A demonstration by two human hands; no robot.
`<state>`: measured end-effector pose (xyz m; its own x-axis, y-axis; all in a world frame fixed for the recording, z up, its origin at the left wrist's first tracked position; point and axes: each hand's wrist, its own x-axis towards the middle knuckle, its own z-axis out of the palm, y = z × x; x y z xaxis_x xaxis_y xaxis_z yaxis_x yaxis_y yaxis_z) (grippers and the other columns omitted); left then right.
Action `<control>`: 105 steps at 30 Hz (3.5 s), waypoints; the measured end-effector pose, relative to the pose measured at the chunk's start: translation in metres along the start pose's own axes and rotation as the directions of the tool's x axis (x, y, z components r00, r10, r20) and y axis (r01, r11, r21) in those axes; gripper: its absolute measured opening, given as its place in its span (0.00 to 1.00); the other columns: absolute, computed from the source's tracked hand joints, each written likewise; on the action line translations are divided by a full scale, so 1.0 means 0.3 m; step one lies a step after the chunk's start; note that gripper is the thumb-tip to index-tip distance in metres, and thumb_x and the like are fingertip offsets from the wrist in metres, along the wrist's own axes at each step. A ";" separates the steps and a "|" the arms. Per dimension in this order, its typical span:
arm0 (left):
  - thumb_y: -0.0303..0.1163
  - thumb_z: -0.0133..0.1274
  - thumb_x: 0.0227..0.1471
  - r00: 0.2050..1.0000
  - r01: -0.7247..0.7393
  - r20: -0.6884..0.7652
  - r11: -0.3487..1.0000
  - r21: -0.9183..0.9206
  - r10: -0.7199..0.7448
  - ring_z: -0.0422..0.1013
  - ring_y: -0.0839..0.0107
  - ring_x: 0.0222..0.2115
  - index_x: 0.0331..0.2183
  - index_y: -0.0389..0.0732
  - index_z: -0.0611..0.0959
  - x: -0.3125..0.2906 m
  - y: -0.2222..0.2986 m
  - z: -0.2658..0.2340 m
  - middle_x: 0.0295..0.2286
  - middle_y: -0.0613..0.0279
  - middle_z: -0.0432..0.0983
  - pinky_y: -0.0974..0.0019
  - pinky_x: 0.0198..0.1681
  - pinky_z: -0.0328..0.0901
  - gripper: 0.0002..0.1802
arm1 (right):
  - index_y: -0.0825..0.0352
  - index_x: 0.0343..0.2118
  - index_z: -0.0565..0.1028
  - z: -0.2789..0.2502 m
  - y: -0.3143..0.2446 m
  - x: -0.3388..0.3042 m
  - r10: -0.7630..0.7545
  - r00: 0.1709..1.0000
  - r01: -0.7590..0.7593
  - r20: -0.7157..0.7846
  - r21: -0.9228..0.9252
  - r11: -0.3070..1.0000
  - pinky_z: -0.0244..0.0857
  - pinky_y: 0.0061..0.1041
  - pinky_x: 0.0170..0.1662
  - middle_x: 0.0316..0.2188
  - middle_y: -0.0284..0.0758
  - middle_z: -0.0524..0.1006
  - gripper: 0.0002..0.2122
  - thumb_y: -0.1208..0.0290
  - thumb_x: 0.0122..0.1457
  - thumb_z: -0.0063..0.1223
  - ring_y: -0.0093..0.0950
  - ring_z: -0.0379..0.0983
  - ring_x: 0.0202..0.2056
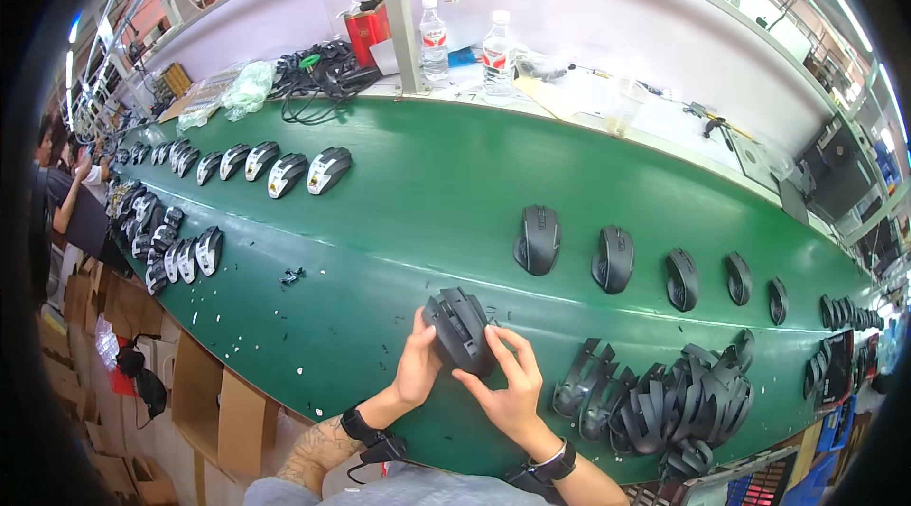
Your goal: The person repeatedly picks up a computer mouse and a black plastic shell from a green workbench. They align and snap the shell onto the mouse body, then place the assembled unit back on the table. The process is repeated for multiple units in a continuous assembly loop.
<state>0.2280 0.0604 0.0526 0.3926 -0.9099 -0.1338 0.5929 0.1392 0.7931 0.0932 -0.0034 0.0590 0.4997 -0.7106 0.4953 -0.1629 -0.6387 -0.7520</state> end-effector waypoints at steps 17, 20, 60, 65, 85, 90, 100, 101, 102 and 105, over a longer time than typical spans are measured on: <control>0.16 0.56 0.41 0.988 -0.108 -0.118 0.994 -0.030 0.104 0.69 0.72 0.40 0.44 0.38 0.65 0.016 0.015 0.002 0.38 0.60 0.68 0.66 0.46 0.65 0.27 | 0.71 0.34 0.71 0.019 0.109 -0.041 0.460 0.826 -0.560 0.326 0.566 0.605 0.64 0.21 0.41 0.33 0.32 0.71 0.10 0.67 0.61 0.48 0.20 0.67 0.37; 0.16 0.55 0.42 0.993 -0.089 -0.088 0.993 -0.079 0.082 0.69 0.71 0.41 0.45 0.38 0.65 0.012 0.018 0.004 0.39 0.60 0.69 0.65 0.47 0.64 0.26 | 0.66 0.24 0.66 0.035 0.107 -0.044 0.482 0.797 -0.588 0.364 0.651 0.480 0.61 0.17 0.35 0.23 0.25 0.69 0.14 0.63 0.63 0.44 0.16 0.64 0.28; 0.41 0.42 0.59 0.942 0.050 -0.334 0.977 0.205 0.022 0.73 0.74 0.24 0.30 0.34 0.81 0.039 0.058 -0.049 0.26 0.61 0.77 0.71 0.28 0.67 0.22 | 0.72 0.45 0.68 -0.005 0.137 -0.009 0.415 0.803 -0.583 0.428 0.712 0.393 0.66 0.24 0.43 0.37 0.34 0.74 0.17 0.61 0.63 0.43 0.22 0.70 0.39; 0.48 0.34 0.60 0.939 0.106 -0.344 0.950 0.293 0.002 0.73 0.73 0.22 0.29 0.32 0.82 0.035 0.069 -0.019 0.24 0.59 0.78 0.71 0.26 0.66 0.30 | 0.73 0.55 0.62 -0.021 0.119 0.020 0.404 0.741 -0.643 0.536 0.741 0.195 0.63 0.30 0.51 0.45 0.38 0.71 0.24 0.58 0.64 0.39 0.27 0.68 0.47; 0.37 0.53 0.53 0.993 0.110 -0.036 0.811 0.574 -0.110 0.65 0.82 0.13 0.22 0.31 0.81 0.105 0.037 0.020 0.15 0.62 0.73 0.78 0.16 0.58 0.19 | 0.73 0.54 0.58 -0.005 0.112 -0.015 0.531 0.649 -0.635 0.545 0.772 -0.016 0.66 0.30 0.47 0.40 0.42 0.74 0.22 0.59 0.66 0.33 0.28 0.72 0.38; 0.40 0.53 0.53 0.975 0.150 0.039 0.773 0.616 -0.221 0.65 0.81 0.14 0.24 0.31 0.81 0.362 0.070 -0.051 0.16 0.63 0.74 0.78 0.18 0.59 0.19 | 0.74 0.59 0.49 -0.012 0.107 -0.014 0.527 0.689 -0.643 0.498 0.755 0.126 0.67 0.27 0.45 0.39 0.42 0.74 0.27 0.58 0.66 0.32 0.27 0.72 0.37; 0.38 0.58 0.46 0.960 -0.241 0.269 -0.259 0.935 0.078 0.73 0.62 0.24 0.26 0.36 0.78 0.556 0.106 0.028 0.23 0.55 0.75 0.62 0.28 0.66 0.14 | 0.72 0.49 0.65 0.005 0.106 -0.046 0.460 0.840 -0.504 0.286 0.724 0.471 0.68 0.24 0.39 0.31 0.38 0.75 0.16 0.65 0.64 0.41 0.26 0.73 0.32; 0.38 0.58 0.44 0.944 -0.246 0.301 -0.328 0.912 0.131 0.73 0.59 0.26 0.25 0.37 0.78 0.517 0.098 0.085 0.24 0.53 0.75 0.60 0.30 0.67 0.13 | 0.72 0.47 0.66 -0.013 0.085 -0.046 0.408 0.888 -0.440 0.212 0.648 0.622 0.68 0.24 0.38 0.30 0.37 0.75 0.15 0.67 0.63 0.42 0.25 0.73 0.31; 0.36 0.58 0.44 0.928 -0.309 0.349 -0.261 0.915 0.126 0.73 0.59 0.28 0.23 0.38 0.76 0.485 0.083 0.126 0.25 0.56 0.75 0.60 0.32 0.67 0.12 | 0.72 0.45 0.68 -0.022 0.067 -0.052 0.341 0.928 -0.367 0.154 0.552 0.749 0.68 0.23 0.37 0.28 0.37 0.75 0.13 0.69 0.62 0.44 0.25 0.73 0.30; 0.35 0.60 0.42 0.786 -0.616 0.617 0.041 0.787 -0.033 0.72 0.60 0.28 0.26 0.40 0.78 0.404 0.028 0.220 0.27 0.58 0.73 0.61 0.31 0.66 0.10 | 0.69 0.34 0.74 -0.034 0.055 -0.063 -0.111 0.993 0.115 -0.029 0.304 0.946 0.65 0.26 0.28 0.21 0.36 0.73 0.08 0.74 0.51 0.56 0.30 0.71 0.22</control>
<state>0.2342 -0.0746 0.0824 -0.1453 -0.9610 0.2354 -0.7706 0.2591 0.5823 0.0725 -0.0036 0.0415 0.4899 -0.6435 0.5881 0.1617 -0.5958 -0.7867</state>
